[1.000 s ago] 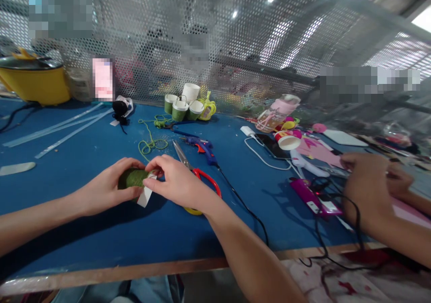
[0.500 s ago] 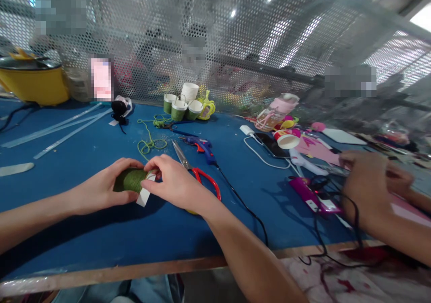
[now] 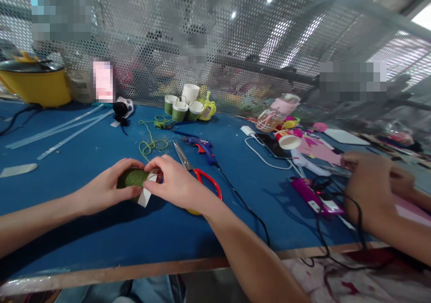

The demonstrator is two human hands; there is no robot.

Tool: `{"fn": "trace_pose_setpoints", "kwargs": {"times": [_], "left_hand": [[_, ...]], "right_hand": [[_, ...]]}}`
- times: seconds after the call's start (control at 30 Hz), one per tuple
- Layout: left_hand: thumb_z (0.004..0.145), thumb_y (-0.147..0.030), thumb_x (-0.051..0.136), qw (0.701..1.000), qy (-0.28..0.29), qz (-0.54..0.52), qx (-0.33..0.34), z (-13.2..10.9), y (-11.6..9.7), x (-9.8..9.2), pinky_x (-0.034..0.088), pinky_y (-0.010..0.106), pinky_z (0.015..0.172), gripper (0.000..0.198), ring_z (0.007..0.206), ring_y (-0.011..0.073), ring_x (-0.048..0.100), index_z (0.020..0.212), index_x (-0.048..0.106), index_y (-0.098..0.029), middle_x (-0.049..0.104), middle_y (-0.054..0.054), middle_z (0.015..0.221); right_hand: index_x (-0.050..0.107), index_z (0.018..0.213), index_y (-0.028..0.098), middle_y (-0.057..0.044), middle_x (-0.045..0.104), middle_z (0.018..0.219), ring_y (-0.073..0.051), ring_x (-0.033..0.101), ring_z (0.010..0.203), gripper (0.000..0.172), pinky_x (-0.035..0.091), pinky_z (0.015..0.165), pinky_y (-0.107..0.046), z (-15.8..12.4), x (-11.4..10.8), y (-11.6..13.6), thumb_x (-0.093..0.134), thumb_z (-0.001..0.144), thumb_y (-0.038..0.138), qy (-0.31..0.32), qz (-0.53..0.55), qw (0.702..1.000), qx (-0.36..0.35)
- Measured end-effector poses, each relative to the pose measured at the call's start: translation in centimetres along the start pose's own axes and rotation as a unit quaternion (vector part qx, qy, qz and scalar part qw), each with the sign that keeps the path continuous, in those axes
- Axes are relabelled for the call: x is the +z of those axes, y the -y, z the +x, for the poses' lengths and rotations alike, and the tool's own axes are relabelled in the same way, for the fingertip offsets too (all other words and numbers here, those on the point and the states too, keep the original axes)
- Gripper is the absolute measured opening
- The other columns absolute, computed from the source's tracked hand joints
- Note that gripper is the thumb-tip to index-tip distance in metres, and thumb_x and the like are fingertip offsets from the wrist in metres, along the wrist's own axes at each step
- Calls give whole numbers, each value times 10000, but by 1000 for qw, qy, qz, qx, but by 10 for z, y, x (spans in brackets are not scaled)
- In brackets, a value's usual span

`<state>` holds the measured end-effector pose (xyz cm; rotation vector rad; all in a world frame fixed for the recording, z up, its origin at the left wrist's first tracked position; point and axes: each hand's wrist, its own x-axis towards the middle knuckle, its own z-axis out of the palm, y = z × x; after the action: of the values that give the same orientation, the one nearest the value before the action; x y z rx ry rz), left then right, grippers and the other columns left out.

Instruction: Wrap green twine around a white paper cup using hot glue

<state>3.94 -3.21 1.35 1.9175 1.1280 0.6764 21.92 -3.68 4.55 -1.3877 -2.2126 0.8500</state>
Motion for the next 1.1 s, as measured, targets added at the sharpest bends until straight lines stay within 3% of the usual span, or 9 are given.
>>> {"fn": "trace_pose_setpoints", "kwargs": {"times": [0.9, 1.1], "left_hand": [[682, -311, 568, 999, -6, 36, 28, -2, 6, 1, 410, 377, 839, 417, 939, 232, 503, 1073, 490, -187, 508, 59, 991], [682, -349, 561, 999, 10, 41, 18, -1, 2, -4, 428, 364, 777, 421, 895, 232, 516, 1060, 499, -174, 527, 64, 986]], "right_hand": [[522, 971, 182, -41, 507, 989, -123, 517, 762, 282, 432, 673, -274, -1, 5, 3, 579, 695, 169, 0, 44, 998, 47], [530, 961, 181, -42, 508, 983, -126, 512, 774, 278, 436, 664, -274, 0, 5, 5, 584, 690, 154, -2, 51, 998, 46]]}}
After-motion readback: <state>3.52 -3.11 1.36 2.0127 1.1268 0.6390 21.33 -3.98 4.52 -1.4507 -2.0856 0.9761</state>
